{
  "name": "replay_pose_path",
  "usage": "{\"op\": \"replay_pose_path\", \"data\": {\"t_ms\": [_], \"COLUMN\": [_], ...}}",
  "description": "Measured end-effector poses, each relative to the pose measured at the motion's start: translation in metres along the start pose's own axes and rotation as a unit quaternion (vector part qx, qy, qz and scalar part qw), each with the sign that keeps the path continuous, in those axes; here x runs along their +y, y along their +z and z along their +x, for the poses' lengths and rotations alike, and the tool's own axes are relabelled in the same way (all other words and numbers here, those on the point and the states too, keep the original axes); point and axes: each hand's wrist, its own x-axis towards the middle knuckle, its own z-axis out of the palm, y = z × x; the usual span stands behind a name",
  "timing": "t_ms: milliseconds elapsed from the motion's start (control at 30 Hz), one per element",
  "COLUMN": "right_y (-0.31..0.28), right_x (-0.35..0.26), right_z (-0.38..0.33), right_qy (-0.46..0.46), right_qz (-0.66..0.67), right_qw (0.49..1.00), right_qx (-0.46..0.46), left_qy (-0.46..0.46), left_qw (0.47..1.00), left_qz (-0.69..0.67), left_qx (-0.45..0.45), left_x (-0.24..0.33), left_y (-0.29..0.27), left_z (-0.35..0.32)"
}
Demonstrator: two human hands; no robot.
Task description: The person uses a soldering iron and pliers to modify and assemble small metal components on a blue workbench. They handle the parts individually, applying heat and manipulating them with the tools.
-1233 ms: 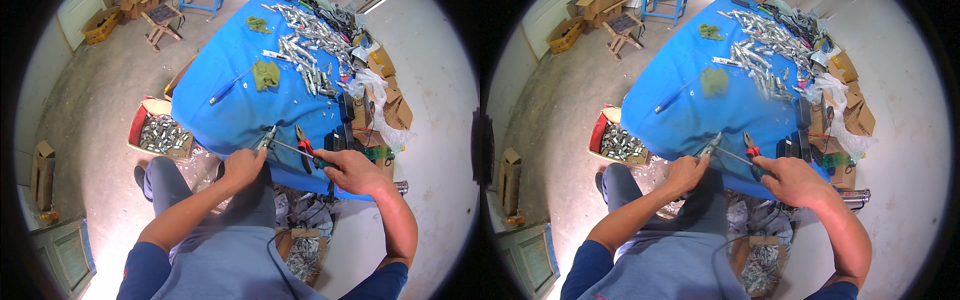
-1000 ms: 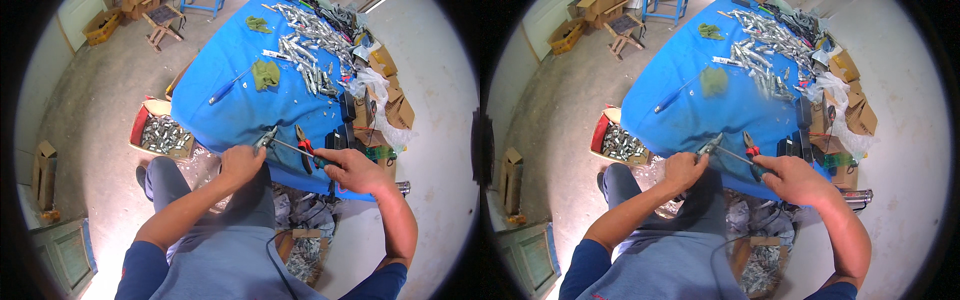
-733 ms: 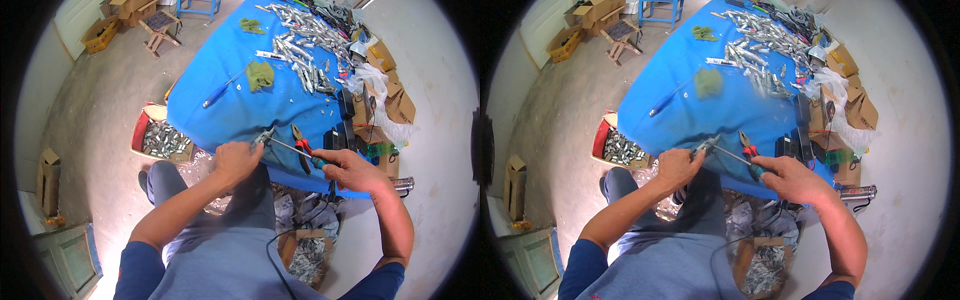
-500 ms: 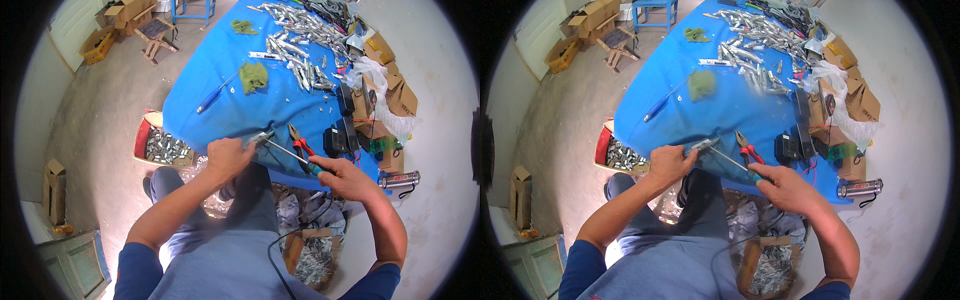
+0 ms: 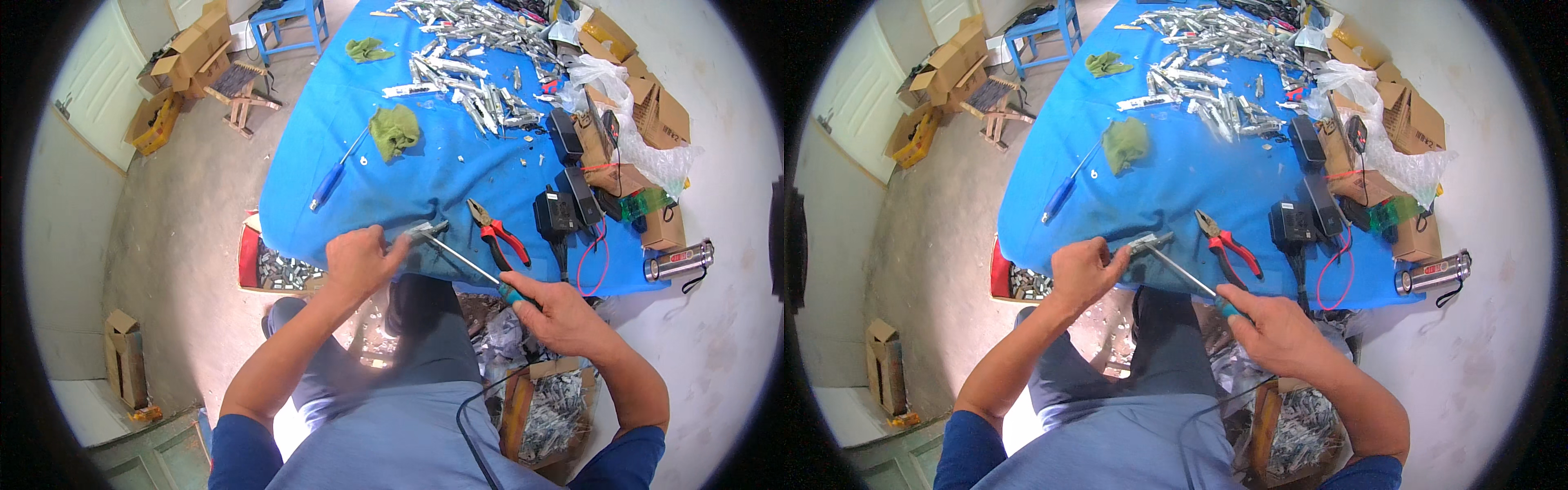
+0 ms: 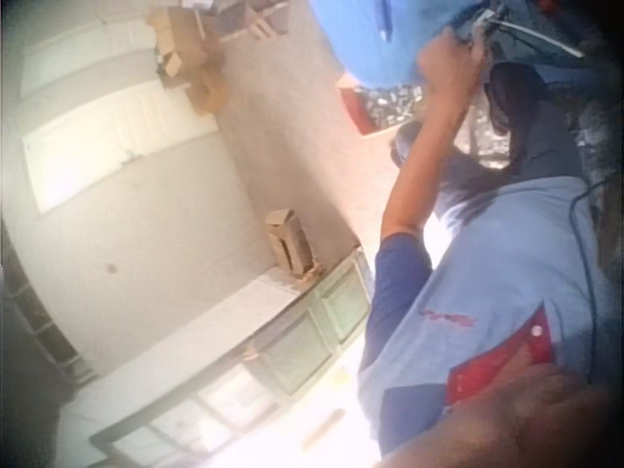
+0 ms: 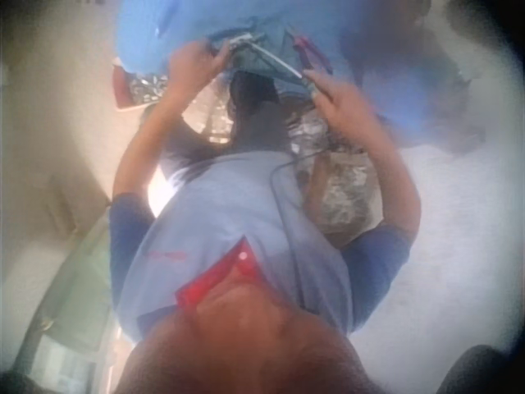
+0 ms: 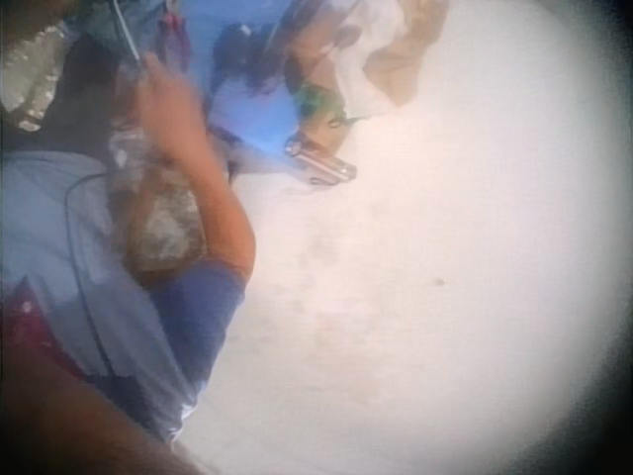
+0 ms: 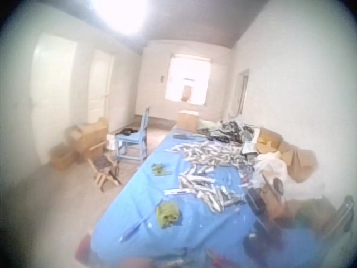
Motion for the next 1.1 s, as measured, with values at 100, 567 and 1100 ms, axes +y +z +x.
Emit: {"op": "replay_pose_path", "data": {"t_ms": [100,567,1100], "right_y": [0.008,0.051,0.059], "right_x": [0.003,0.024,0.042], "right_z": [-0.005,-0.016,-0.003], "right_qy": [-0.01,-0.025,-0.039], "right_qz": [-0.008,-0.018,0.12], "right_qw": [1.0,0.995,0.987], "right_qx": [0.02,0.098,0.103], "left_qy": [0.065,0.123,0.154], "left_qw": [0.998,0.99,0.987], "left_qz": [0.001,-0.011,-0.014], "left_qx": [0.025,0.075,0.035], "left_x": [0.01,0.015,0.004], "left_y": [0.015,0.046,0.063], "left_z": [0.003,0.0,0.003]}}
